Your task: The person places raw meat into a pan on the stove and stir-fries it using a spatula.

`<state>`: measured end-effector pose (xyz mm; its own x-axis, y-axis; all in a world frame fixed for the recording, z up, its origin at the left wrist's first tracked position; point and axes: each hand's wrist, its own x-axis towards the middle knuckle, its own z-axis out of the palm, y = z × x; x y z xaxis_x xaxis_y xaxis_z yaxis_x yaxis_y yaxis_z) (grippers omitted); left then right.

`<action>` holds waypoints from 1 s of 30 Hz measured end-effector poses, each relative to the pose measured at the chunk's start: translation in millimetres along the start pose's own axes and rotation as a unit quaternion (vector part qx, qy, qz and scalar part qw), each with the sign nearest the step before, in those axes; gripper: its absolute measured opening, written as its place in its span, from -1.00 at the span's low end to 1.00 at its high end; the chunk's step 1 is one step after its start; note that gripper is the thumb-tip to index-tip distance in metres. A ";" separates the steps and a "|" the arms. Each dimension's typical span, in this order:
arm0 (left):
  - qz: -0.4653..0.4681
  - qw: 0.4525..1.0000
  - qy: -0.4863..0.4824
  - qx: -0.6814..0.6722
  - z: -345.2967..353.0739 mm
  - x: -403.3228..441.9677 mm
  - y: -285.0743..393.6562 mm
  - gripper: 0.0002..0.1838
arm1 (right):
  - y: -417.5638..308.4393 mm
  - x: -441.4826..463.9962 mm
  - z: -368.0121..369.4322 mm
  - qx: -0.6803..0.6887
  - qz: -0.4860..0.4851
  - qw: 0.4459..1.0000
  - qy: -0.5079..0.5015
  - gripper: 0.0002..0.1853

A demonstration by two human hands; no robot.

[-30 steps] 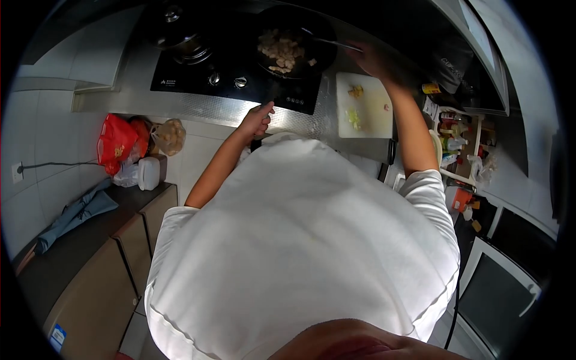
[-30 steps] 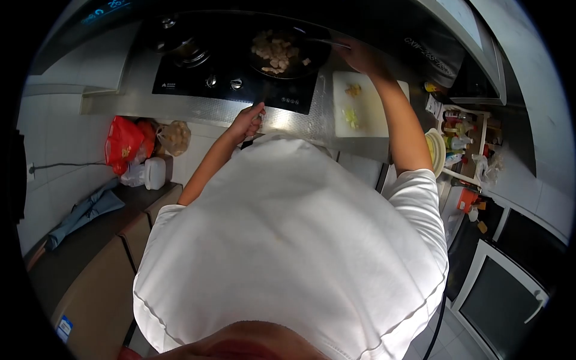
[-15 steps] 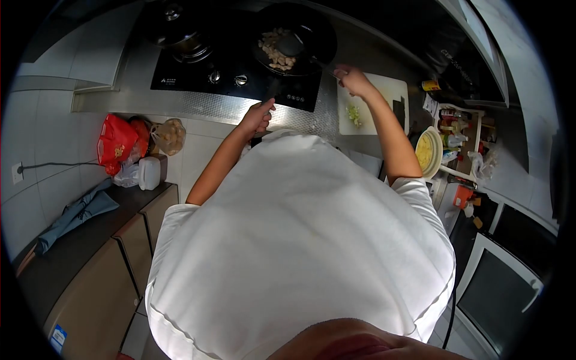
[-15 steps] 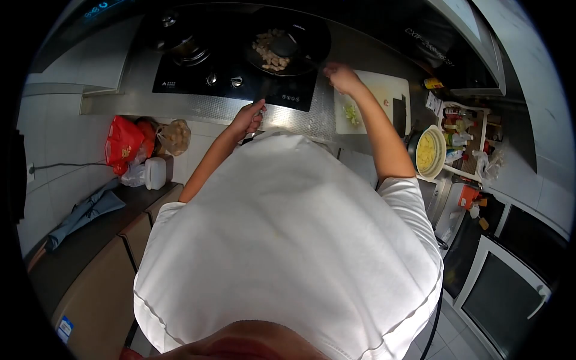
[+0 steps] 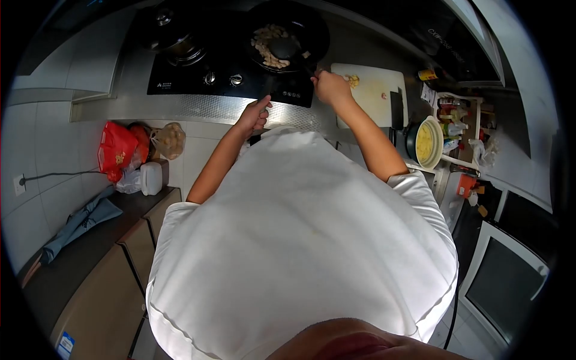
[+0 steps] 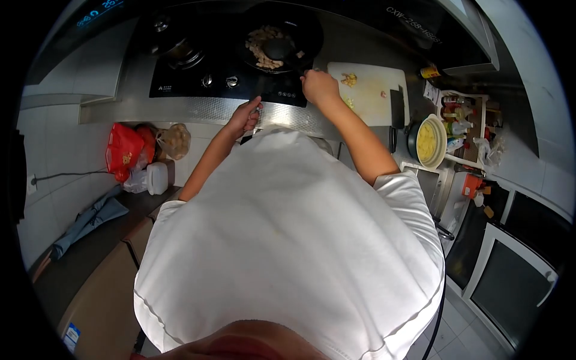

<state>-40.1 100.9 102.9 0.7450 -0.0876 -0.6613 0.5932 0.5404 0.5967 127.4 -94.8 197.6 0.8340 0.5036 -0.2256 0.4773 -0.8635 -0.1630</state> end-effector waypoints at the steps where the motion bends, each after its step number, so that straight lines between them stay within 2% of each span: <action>1: -0.001 1.000 0.000 -0.003 1.0 0.4 0.4 -0.58 | -1.8 0.6 0.8 0.000 0.001 1.000 0.001 -0.71; 9: 0.000 1.000 0.004 0.005 2.2 1.8 0.9 -0.59 | -4.7 11.9 18.8 -0.030 -0.053 0.997 0.041 -0.72; 15: 0.008 1.000 0.002 0.000 2.6 3.1 -1.1 -0.59 | -4.6 11.9 23.4 -0.030 -0.037 0.998 0.028 -0.70; 19: 0.005 1.000 0.007 -0.001 3.2 2.9 -1.2 -0.59 | -3.8 10.9 -2.3 -0.047 -0.012 0.999 0.002 -0.67; 21: 0.008 1.000 0.005 0.000 3.2 3.7 -1.2 -0.59 | 11.2 16.3 -22.0 0.037 0.001 0.999 -0.039 -0.66; 22: 0.010 1.000 0.006 0.000 2.9 3.6 -1.7 -0.59 | 14.0 13.8 -31.9 0.034 -0.002 0.999 -0.039 -0.66; 25: 0.009 1.000 -0.003 -0.002 1.6 2.3 -1.8 -0.58 | 16.0 -2.0 -48.0 0.035 -0.046 0.997 0.042 -0.70; 26: 0.009 1.000 -0.003 -0.003 1.9 1.9 -1.8 -0.58 | 19.1 -3.5 -45.8 0.034 -0.046 0.997 0.042 -0.70; 28: 0.012 1.000 -0.008 0.002 1.9 1.3 -0.9 -0.57 | 24.2 -6.0 -36.9 0.039 -0.117 0.991 0.051 -0.66; 30: 0.011 1.000 -0.007 0.003 1.8 0.9 -0.6 -0.57 | 23.7 -9.8 -27.2 0.006 -0.096 0.994 0.042 -0.67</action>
<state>-39.3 99.1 102.7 0.7615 -0.0877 -0.6423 0.5793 0.5368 0.6135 138.1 -121.0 222.0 0.7482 0.6547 -0.1074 0.6273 -0.7508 -0.2070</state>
